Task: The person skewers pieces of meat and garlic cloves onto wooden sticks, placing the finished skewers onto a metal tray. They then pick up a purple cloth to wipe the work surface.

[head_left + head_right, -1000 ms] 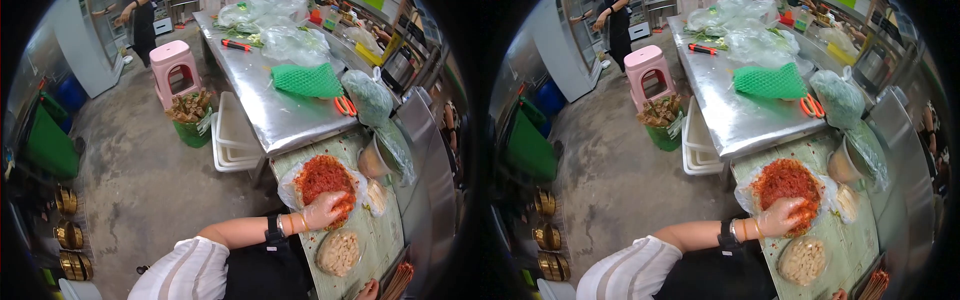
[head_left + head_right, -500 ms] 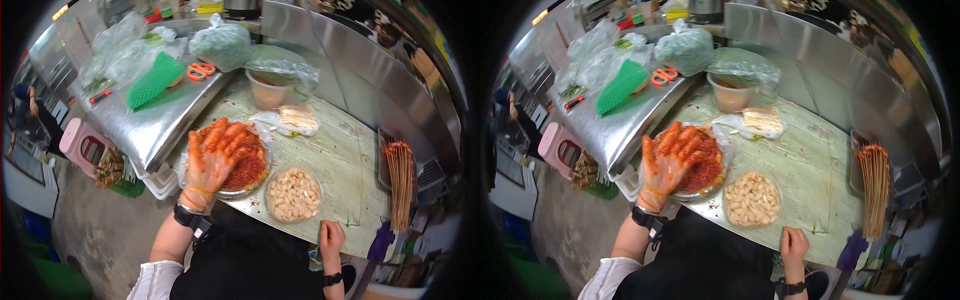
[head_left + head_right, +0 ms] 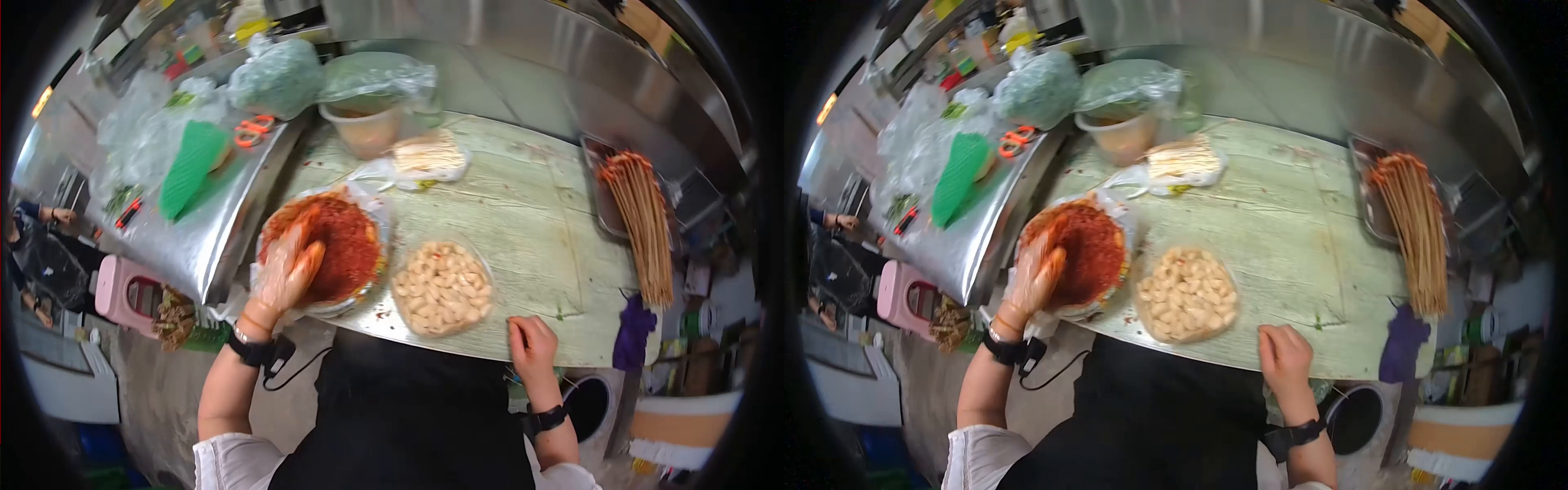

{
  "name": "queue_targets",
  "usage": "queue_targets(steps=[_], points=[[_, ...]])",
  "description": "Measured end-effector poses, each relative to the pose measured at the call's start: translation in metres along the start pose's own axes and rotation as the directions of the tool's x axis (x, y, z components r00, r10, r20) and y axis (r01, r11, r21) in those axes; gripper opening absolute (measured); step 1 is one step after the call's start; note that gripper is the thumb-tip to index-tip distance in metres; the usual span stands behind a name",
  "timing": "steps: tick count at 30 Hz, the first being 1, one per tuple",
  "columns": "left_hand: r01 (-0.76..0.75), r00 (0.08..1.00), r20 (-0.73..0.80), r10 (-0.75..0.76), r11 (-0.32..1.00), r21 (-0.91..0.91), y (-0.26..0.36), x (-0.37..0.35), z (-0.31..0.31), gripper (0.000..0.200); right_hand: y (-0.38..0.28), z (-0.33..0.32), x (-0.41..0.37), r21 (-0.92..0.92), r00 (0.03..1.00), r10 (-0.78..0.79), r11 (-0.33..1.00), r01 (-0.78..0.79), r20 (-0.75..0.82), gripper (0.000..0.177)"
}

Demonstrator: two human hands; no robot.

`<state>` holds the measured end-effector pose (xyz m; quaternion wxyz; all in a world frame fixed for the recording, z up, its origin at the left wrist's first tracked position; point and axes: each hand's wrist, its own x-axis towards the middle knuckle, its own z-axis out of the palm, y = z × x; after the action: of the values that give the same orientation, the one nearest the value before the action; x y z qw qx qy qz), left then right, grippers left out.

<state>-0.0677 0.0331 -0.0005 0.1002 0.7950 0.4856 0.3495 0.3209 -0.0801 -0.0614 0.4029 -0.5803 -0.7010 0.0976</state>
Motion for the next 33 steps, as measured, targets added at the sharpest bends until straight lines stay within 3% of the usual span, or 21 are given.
queue_targets(steps=[2, 3, 4, 6, 7, 8, 9, 10, 12, 13, 16, 17, 19, 20, 22, 28, 32, 33], points=[[0.062, 0.994, 0.079, -0.076, 0.983, 0.170, 0.011, -0.012, 0.006, 0.043, 0.004, -0.002, -0.001, 0.109, 0.997, 0.057, 0.992, -0.063, 0.059, 0.017], [0.030, 0.999, 0.032, -0.040, 0.968, 0.250, 0.013, -0.016, 0.008, 0.043, 0.004, -0.002, 0.001, 0.204, 0.992, 0.092, 0.973, -0.109, 0.090, 0.026], [0.007, 1.000, -0.011, -0.003, 0.946, 0.325, 0.016, -0.019, 0.011, 0.043, -0.002, -0.001, 0.006, 0.347, 0.975, 0.171, 0.914, -0.210, 0.140, 0.036], [0.035, 0.999, 0.028, -0.044, 0.962, 0.271, 0.028, -0.008, 0.008, 0.039, -0.028, 0.002, 0.026, 0.532, 0.899, 0.311, 0.728, -0.433, 0.307, 0.048], [0.042, 0.998, 0.043, -0.054, 0.969, 0.242, 0.025, -0.003, 0.009, 0.038, -0.036, 0.002, 0.039, 0.573, 0.838, 0.354, 0.614, -0.543, 0.415, 0.049], [0.059, 0.996, 0.054, -0.072, 0.974, 0.221, 0.020, -0.002, 0.009, 0.037, -0.032, 0.000, 0.050, 0.572, 0.839, 0.358, 0.616, -0.542, 0.410, 0.049], [-0.009, 1.000, -0.015, 0.014, 0.959, 0.283, 0.013, -0.004, 0.012, 0.035, -0.029, 0.005, 0.060, 0.529, 0.769, 0.360, 0.569, -0.630, 0.528, 0.047], [0.006, 1.000, -0.017, -0.001, 0.955, 0.295, 0.006, -0.008, 0.013, 0.035, -0.029, 0.012, 0.067, 0.471, 0.681, 0.346, 0.521, -0.711, 0.645, 0.044], [0.031, 0.999, -0.047, -0.019, 0.958, 0.286, 0.003, -0.010, 0.014, 0.035, -0.026, 0.014, 0.073, 0.470, 0.696, 0.307, 0.558, -0.684, 0.649, 0.043], [0.080, 0.996, 0.018, -0.089, 0.954, 0.288, 0.005, -0.010, 0.011, 0.034, -0.027, 0.012, 0.076, 0.452, 0.689, 0.328, 0.563, -0.692, 0.647, 0.041], [0.100, 0.994, -0.070, -0.082, 0.943, 0.318, 0.000, -0.017, 0.012, 0.034, -0.024, 0.013, 0.084, 0.430, 0.714, 0.380, 0.600, -0.674, 0.588, 0.035], [0.183, 0.983, -0.035, -0.181, 0.930, 0.318, 0.018, -0.009, 0.005, 0.033, -0.018, 0.017, 0.086, 0.467, 0.735, 0.388, 0.586, -0.662, 0.556, 0.036], [0.161, 0.986, -0.085, -0.143, 0.952, 0.259, 0.003, -0.010, 0.015, 0.031, -0.003, 0.011, 0.089, 0.513, 0.775, 0.421, 0.584, -0.630, 0.472, 0.035], [0.058, 0.997, -0.061, -0.039, 0.934, 0.352, 0.007, -0.006, 0.013, 0.031, 0.004, 0.005, 0.095, 0.526, 0.793, 0.414, 0.595, -0.607, 0.447, 0.034], [0.026, 0.993, -0.116, 0.014, 0.942, 0.336, -0.006, -0.010, 0.022, 0.030, 0.010, -0.010, 0.106, 0.529, 0.792, 0.490, 0.591, -0.609, 0.365, 0.034], [0.228, 0.972, -0.120, -0.202, 0.934, 0.275, -0.013, -0.017, 0.018, 0.032, 0.053, -0.021, 0.132, 0.571, 0.721, 0.647, 0.503, -0.649, 0.250, 0.030], [0.216, 0.971, -0.163, -0.172, 0.925, 0.313, -0.017, -0.019, 0.018, 0.032, 0.080, -0.014, 0.162, 0.562, 0.740, 0.655, 0.558, -0.611, 0.154, 0.032], [0.224, 0.969, -0.171, -0.178, 0.926, 0.305, -0.017, -0.019, 0.017, 0.032, 0.082, -0.011, 0.168, 0.634, 0.768, 0.633, 0.553, -0.540, 0.103, 0.036]])
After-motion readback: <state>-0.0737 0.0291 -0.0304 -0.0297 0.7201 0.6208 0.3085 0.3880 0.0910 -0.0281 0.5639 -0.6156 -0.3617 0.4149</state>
